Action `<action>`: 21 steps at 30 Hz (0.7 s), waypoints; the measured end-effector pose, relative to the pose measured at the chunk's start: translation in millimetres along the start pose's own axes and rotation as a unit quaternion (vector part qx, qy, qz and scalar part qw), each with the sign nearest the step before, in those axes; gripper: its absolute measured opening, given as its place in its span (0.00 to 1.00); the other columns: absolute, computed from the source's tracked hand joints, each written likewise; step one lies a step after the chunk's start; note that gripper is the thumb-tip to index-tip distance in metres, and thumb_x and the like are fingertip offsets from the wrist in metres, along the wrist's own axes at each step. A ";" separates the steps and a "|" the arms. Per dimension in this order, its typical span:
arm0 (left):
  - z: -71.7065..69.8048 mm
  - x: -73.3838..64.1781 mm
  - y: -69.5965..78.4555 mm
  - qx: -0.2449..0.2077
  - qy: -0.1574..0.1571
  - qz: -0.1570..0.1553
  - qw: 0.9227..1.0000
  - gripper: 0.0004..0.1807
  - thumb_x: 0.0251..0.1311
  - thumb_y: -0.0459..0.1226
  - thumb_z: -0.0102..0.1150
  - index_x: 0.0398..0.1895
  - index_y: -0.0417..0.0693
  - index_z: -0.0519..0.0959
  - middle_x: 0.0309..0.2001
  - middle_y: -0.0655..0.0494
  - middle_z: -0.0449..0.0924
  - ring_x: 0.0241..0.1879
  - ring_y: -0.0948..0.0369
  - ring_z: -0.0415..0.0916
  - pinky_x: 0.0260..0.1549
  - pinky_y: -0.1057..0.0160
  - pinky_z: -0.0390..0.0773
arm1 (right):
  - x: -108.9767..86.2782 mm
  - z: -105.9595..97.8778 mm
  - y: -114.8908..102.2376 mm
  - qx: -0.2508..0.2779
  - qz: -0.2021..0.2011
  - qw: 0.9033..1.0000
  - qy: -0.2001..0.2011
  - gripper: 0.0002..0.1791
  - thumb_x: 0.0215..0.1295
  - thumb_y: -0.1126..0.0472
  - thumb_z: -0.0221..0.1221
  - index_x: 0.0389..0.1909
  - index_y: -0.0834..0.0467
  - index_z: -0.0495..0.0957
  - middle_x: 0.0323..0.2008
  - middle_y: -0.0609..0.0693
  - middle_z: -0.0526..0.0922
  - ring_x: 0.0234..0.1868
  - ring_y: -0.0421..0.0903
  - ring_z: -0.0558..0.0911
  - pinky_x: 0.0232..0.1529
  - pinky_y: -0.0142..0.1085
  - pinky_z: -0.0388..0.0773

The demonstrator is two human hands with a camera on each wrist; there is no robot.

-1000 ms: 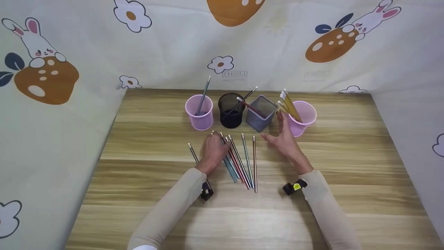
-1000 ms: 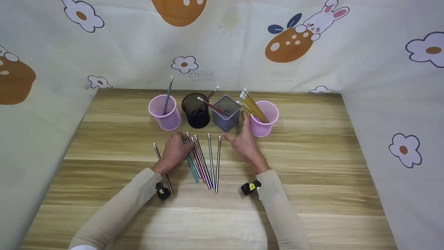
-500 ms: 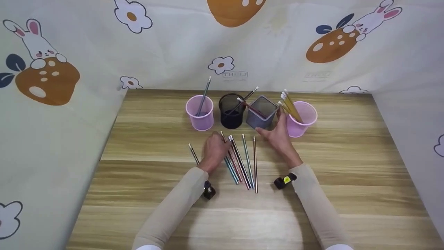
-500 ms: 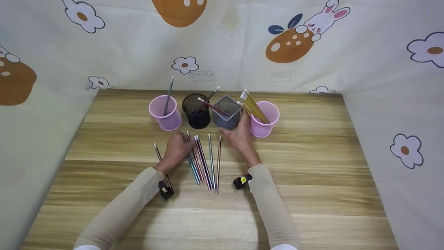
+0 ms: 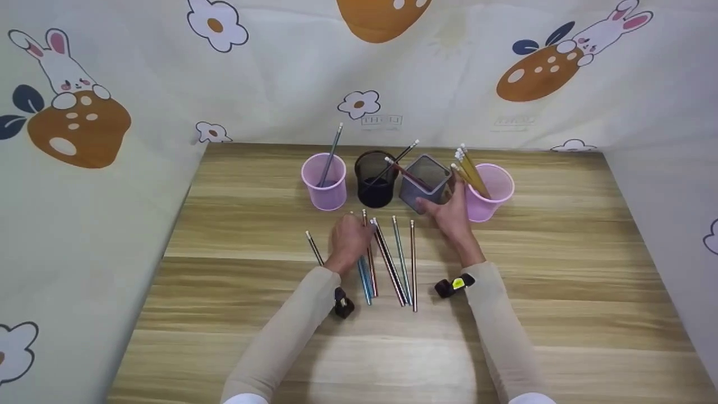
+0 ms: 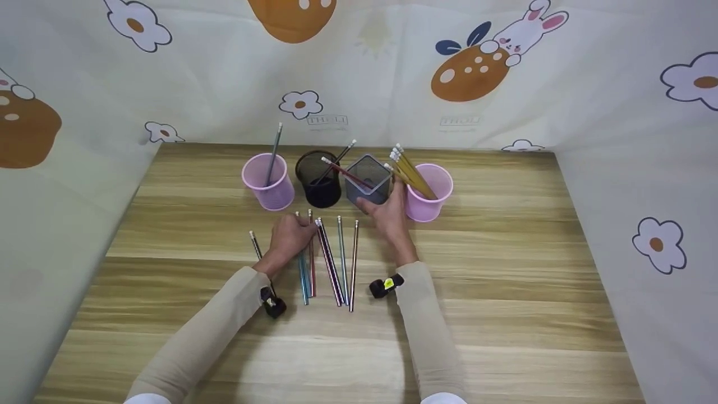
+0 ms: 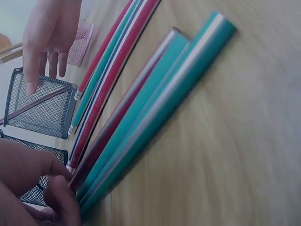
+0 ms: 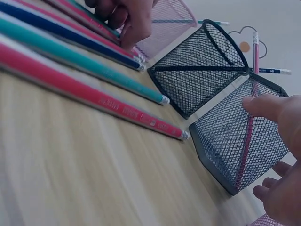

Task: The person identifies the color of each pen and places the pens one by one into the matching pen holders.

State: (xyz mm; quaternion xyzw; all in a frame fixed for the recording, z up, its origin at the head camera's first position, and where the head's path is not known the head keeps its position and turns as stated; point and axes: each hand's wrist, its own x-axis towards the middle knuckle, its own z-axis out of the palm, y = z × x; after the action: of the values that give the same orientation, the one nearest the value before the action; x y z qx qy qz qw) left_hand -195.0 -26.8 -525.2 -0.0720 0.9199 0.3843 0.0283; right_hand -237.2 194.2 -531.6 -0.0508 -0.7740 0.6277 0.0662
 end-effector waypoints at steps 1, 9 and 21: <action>0.0 0.2 0.4 -0.006 -0.003 -0.002 1.000 0.27 0.60 0.40 0.63 0.04 0.56 0.65 0.08 0.64 0.64 0.14 0.62 0.65 0.15 0.64 0.59 | 0.4 0.8 0.3 0.004 0.000 1.000 0.002 0.59 0.50 0.69 0.73 0.78 0.59 0.45 0.77 0.62 0.56 0.79 0.57 0.57 0.81 0.44 0.52; -4.6 3.4 0.4 -0.068 -0.014 -0.056 0.996 0.24 0.57 0.45 0.64 0.05 0.58 0.69 0.09 0.66 0.65 0.15 0.63 0.63 0.16 0.65 0.60 | 1.1 5.4 2.9 0.030 -0.003 1.000 0.008 0.59 0.52 0.71 0.72 0.79 0.59 0.44 0.76 0.64 0.58 0.77 0.58 0.60 0.79 0.44 0.56; -2.4 1.7 2.2 -0.017 0.008 -0.005 1.000 0.22 0.56 0.37 0.63 0.07 0.57 0.68 0.14 0.63 0.67 0.18 0.63 0.64 0.17 0.66 0.60 | -0.4 6.2 4.1 0.043 0.008 0.999 -0.006 0.60 0.52 0.71 0.71 0.80 0.55 0.43 0.77 0.62 0.57 0.77 0.57 0.60 0.79 0.43 0.57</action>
State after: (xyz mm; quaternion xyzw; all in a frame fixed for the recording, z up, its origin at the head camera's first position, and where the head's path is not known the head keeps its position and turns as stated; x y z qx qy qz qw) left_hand -197.0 -27.2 -522.1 -0.0802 0.9130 0.3995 0.0211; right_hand -237.9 189.0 -536.9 -0.0500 -0.7462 0.6612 0.0589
